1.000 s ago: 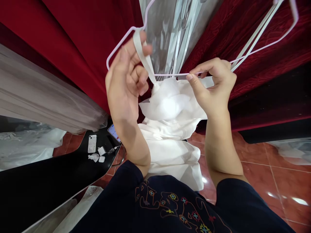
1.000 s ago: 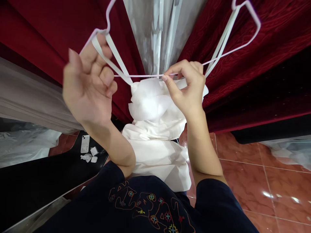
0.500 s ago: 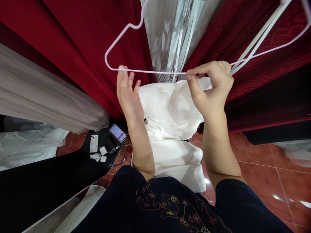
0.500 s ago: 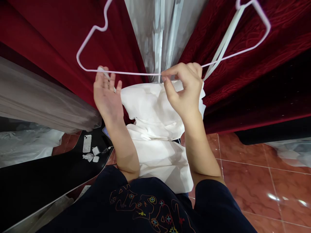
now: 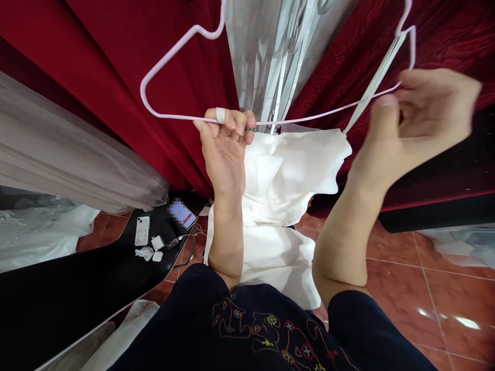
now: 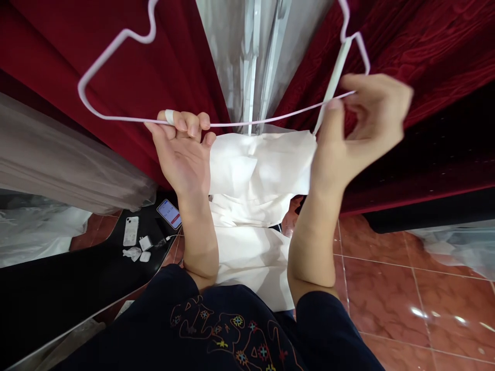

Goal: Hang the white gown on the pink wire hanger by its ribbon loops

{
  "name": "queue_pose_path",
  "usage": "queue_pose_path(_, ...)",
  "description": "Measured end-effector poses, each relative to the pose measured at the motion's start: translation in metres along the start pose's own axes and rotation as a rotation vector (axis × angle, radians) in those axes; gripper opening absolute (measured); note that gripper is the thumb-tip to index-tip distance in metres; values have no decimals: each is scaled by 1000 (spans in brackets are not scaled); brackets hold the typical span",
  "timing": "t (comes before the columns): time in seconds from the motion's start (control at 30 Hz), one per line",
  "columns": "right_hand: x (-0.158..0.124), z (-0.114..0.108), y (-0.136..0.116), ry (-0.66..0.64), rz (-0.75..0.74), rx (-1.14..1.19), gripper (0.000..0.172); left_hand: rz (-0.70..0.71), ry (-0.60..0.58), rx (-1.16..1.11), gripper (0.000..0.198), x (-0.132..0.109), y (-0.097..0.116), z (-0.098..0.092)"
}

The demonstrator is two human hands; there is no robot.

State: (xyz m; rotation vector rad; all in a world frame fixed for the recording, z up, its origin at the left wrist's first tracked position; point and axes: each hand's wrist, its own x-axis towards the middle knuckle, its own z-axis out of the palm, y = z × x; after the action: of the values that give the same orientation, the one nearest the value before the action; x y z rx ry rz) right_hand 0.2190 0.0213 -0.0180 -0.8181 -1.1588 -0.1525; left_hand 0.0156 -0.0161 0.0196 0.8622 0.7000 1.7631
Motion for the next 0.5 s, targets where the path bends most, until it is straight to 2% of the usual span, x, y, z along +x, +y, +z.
queue_pose_path(0.07, 7, -10, 25, -6, 97, -15, 26, -15, 12, 15, 56, 3, -1, -1)
queue_pose_path(0.1, 9, -13, 35, -1, 127, -38, 24, -24, 10, 15, 56, 4, -2, -2)
queue_pose_path(0.13, 10, -14, 44, -56, 186, -49, 23, -28, 10, 7, 55, 5, -3, -3)
queue_pose_path(0.23, 7, -6, 53, -128, 276, -17, 14, -35, 8, -14, 54, 6, -5, -6)
queue_pose_path(0.37, 3, 6, 29, -94, 314, 81, 19, -37, 16, 6, 56, 7, -8, -7)
queue_pose_path(0.5, 23, 12, -4, -204, 314, 216, 16, -6, 49, 47, 59, 11, -10, -9)
